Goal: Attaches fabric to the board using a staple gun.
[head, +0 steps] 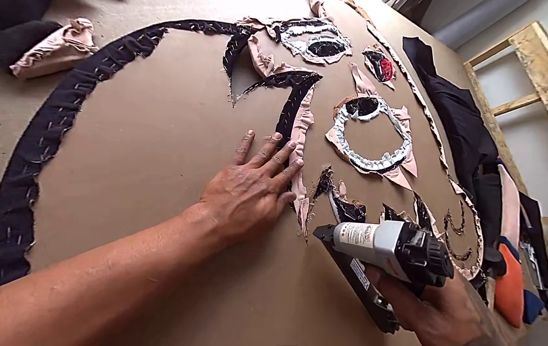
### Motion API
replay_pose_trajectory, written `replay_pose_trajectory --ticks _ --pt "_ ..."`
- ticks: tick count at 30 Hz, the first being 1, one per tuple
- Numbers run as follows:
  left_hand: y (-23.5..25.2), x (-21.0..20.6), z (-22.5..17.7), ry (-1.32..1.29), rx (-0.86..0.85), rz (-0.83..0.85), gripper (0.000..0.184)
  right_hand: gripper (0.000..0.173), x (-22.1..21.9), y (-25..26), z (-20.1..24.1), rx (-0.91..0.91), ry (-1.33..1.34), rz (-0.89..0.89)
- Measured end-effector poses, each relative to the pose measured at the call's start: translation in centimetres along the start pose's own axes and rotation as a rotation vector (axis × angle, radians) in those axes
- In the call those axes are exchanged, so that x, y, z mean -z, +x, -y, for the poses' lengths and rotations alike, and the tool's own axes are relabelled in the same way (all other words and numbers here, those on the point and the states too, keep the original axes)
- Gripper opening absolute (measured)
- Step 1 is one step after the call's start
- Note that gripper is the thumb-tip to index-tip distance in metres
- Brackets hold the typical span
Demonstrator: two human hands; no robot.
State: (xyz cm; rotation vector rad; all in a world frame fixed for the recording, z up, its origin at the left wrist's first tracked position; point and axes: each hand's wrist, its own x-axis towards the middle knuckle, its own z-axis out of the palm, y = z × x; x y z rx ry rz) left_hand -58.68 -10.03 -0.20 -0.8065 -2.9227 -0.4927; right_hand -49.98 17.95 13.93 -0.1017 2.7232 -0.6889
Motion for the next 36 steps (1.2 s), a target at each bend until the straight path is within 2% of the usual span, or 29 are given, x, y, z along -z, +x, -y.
replay_pose_trajectory --ticks 4,12,24,31,36 --pt "0.1 0.0 0.1 -0.022 0.008 0.008 0.063 0.026 -0.4 -0.1 1.4 -0.098 0.017 0.056" --pt "0.1 0.0 0.3 -0.06 -0.001 0.001 0.064 0.028 -1.6 -0.3 2.7 -0.134 -0.021 0.009" --pt "0.2 0.0 0.4 -0.065 -0.003 -0.013 0.065 0.03 -2.7 -1.2 4.6 -0.111 -0.155 -0.067" --pt "0.1 -0.2 0.5 -0.084 0.002 -0.012 0.064 0.027 -1.9 -1.5 5.1 -0.131 -0.025 -0.045" --pt "0.1 -0.3 0.5 -0.079 0.001 -0.012 0.064 0.026 -2.8 -1.1 4.7 -0.103 -0.105 -0.036"
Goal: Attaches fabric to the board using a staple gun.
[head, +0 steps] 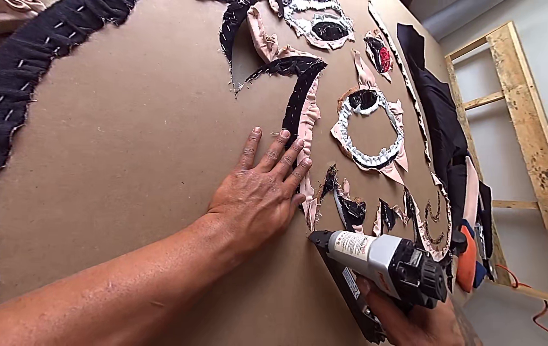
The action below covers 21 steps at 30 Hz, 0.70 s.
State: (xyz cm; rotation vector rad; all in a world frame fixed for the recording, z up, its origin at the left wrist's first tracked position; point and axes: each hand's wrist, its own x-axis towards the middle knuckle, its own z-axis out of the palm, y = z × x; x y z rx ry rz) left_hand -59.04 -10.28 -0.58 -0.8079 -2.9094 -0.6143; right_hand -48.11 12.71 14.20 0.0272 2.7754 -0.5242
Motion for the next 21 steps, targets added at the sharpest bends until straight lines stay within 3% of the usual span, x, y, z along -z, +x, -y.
replay_pose_trajectory --ticks 5,10,21 --pt "0.0 0.2 -0.1 -0.007 0.004 0.019 0.063 0.03 0.3 0.3 0.7 0.06 -0.117 -0.01" --pt "0.0 0.2 -0.1 -0.005 0.014 0.021 0.063 0.029 0.3 0.9 0.5 0.012 0.001 0.001" --pt "0.1 0.4 0.1 -0.013 0.015 0.017 0.06 0.03 -0.4 2.6 0.8 0.098 -0.088 -0.067"
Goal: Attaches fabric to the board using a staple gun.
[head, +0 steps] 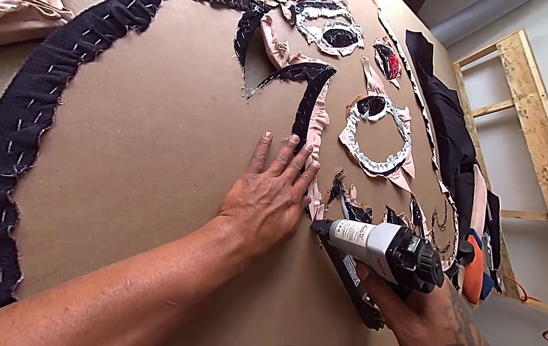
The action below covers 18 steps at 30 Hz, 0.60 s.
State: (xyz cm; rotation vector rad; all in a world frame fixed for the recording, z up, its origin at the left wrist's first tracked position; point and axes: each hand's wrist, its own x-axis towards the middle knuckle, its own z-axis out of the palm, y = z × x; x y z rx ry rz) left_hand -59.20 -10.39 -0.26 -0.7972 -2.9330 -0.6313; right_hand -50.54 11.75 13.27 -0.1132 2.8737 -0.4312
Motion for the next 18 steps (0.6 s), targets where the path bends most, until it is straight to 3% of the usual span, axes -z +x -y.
replay_pose_trajectory --ticks 4,8,13,18 --pt "-0.1 0.2 0.0 -0.035 0.05 -0.056 0.062 0.031 0.3 0.5 0.1 -0.013 -0.001 0.006" --pt "-0.1 0.0 0.4 -0.081 0.084 -0.21 0.064 0.035 2.5 0.4 -0.2 -0.117 0.248 -0.025" --pt "-0.1 -0.6 0.3 -0.035 0.103 -0.201 0.062 0.038 6.3 2.1 -2.6 -0.148 0.237 -0.033" --pt "0.0 -0.5 0.7 -0.055 0.111 -0.246 0.056 0.022 9.0 5.6 -2.5 -0.18 0.495 0.118"
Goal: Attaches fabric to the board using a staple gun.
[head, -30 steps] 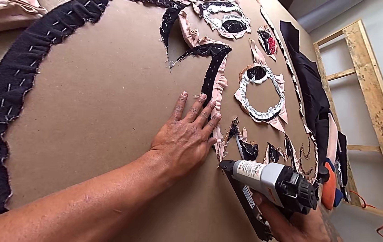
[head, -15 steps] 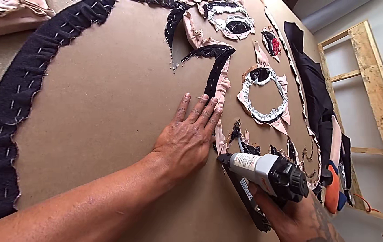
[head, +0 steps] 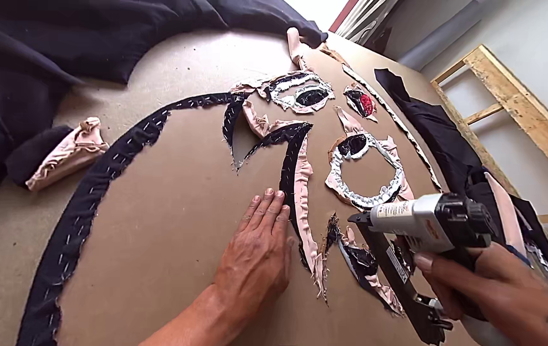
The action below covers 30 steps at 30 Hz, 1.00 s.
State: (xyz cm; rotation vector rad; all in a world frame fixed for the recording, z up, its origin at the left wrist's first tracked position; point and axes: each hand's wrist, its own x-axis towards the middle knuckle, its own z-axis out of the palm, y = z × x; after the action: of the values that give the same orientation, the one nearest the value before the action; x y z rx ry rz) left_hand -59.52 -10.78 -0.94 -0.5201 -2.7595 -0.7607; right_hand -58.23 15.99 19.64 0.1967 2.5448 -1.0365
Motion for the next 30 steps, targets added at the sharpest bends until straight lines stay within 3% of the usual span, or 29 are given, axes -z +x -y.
replay_pose_trajectory --ticks 4,7,12,15,17,22,26,30 --pt "0.7 0.5 0.5 -0.036 0.018 -0.045 0.041 0.028 1.7 0.3 0.8 0.066 0.141 0.157" --pt "0.7 0.5 0.4 -0.023 -0.004 -0.027 0.044 0.031 2.1 -0.6 -0.1 0.103 0.164 0.207" --pt "0.7 0.4 0.3 -0.004 -0.116 -0.013 0.051 0.039 2.8 -3.8 -4.3 -0.015 0.172 0.146" --pt "0.8 0.3 0.2 -0.002 -0.121 -0.024 0.055 0.034 4.3 -7.5 -7.3 -0.064 0.179 0.087" --pt "0.8 0.3 0.1 0.004 -0.121 -0.038 0.056 0.029 5.0 -9.9 -9.1 -0.036 0.129 0.085" --pt "0.8 0.3 -0.1 0.055 -0.135 -0.022 0.053 0.039 6.3 -13.7 -12.7 -0.071 -0.144 0.097" --pt "1.5 -0.1 -0.7 0.127 -0.027 0.024 0.055 0.041 6.4 -12.6 -13.2 -0.015 -0.169 -0.052" --pt "4.2 -0.6 -3.5 0.139 0.23 0.101 0.059 0.041 6.3 -7.2 -10.7 0.261 -0.3 -0.127"
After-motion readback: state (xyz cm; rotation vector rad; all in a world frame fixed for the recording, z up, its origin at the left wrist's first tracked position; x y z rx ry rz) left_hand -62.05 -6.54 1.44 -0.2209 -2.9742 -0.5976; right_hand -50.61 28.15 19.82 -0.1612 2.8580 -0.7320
